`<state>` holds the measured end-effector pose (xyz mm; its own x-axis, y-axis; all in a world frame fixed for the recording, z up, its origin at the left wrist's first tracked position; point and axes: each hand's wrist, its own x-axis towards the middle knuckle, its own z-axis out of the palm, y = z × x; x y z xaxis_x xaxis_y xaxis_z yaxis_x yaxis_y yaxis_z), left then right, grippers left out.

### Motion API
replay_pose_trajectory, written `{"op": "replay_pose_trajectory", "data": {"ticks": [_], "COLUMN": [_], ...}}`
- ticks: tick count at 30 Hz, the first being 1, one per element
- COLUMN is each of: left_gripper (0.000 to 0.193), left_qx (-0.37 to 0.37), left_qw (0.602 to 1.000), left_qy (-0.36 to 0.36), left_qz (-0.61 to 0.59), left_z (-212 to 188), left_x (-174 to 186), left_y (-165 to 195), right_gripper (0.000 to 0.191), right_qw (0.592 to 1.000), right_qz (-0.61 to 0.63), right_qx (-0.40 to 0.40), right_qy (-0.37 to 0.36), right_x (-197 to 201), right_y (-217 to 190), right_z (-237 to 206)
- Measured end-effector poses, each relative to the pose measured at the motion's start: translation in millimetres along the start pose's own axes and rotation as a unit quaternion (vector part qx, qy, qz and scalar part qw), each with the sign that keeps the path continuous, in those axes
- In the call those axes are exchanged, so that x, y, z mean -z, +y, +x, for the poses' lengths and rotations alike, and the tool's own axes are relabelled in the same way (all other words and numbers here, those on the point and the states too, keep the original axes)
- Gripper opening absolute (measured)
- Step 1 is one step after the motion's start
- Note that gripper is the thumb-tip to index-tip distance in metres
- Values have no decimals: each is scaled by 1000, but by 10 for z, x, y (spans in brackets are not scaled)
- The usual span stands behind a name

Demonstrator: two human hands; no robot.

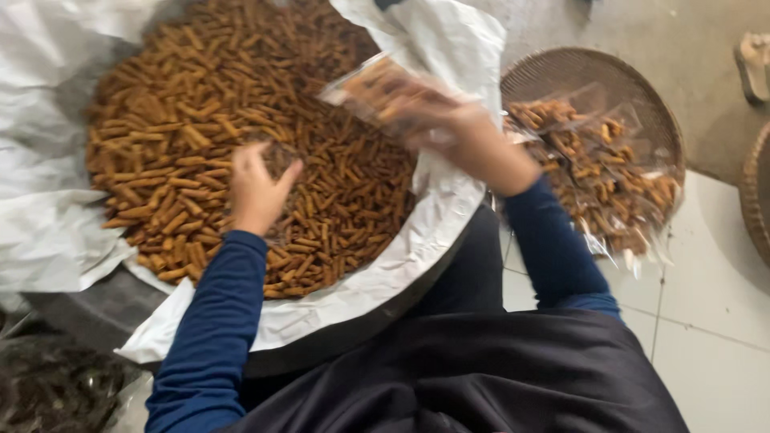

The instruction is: The person sits on the floor and manually packages small, brown, cylindrical snacks from a large basin into clear plastic bags. They repeatedly scoop the snacks by hand, place them into bags, and set the filled bags aside on a nearby tray.

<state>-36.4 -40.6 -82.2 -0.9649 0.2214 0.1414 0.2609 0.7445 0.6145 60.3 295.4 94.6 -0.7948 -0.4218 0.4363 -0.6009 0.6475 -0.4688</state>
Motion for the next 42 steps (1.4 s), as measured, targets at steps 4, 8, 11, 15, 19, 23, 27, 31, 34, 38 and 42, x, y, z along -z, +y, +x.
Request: {"op": "replay_pose_trajectory", "data": {"ticks": [4, 8, 11, 15, 19, 23, 27, 31, 34, 38, 42], "left_gripper": [103, 103, 97, 77, 31, 10, 12, 14, 30, 31, 16], "left_qx": [-21, 19, 35, 33, 37, -28, -76, 95, 49, -6, -53], "left_qw": [957, 956, 953, 975, 980, 988, 986, 959, 902, 867, 886], "left_qy": [104, 60, 21, 16, 13, 58, 124, 66, 68, 69, 90], "left_qz": [269, 288, 301, 221, 194, 138, 83, -258, -423, -493, -451], "left_z": [-136, -161, -178, -254, -232, -191, -135, -36, 42, 69, 36], "left_x": [80, 55, 15, -55, -92, -30, 61, 134, 209, 223, 186], "left_y": [-258, -428, -557, -737, -833, -821, -727, -565, -419, -151, 200], "right_gripper": [36, 27, 22, 25, 34, 30, 40, 53, 41, 33, 38], "right_qw": [975, 926, 907, 827, 809, 845, 826, 691, 672, 832, 917], "right_qz": [-156, -209, -209, -283, -187, -160, -238, -289, -445, -446, -313], "right_qx": [-148, -297, -331, -480, -555, -502, -511, -652, -586, -290, -121], "right_qy": [50, 106, 157, 78, 58, 95, -3, -119, -85, 155, 215], "right_x": [783, 1494, 1872, 2319, 2275, 1965, 1601, 1608, 1701, 1701, 1217], "right_y": [486, 1129, 1702, 2212, 2528, 2635, 2720, 2679, 2512, 2036, 1181], "right_z": [-715, -1658, -2356, -3161, -3511, -3635, -3506, -3370, -3281, -2573, -1265]}}
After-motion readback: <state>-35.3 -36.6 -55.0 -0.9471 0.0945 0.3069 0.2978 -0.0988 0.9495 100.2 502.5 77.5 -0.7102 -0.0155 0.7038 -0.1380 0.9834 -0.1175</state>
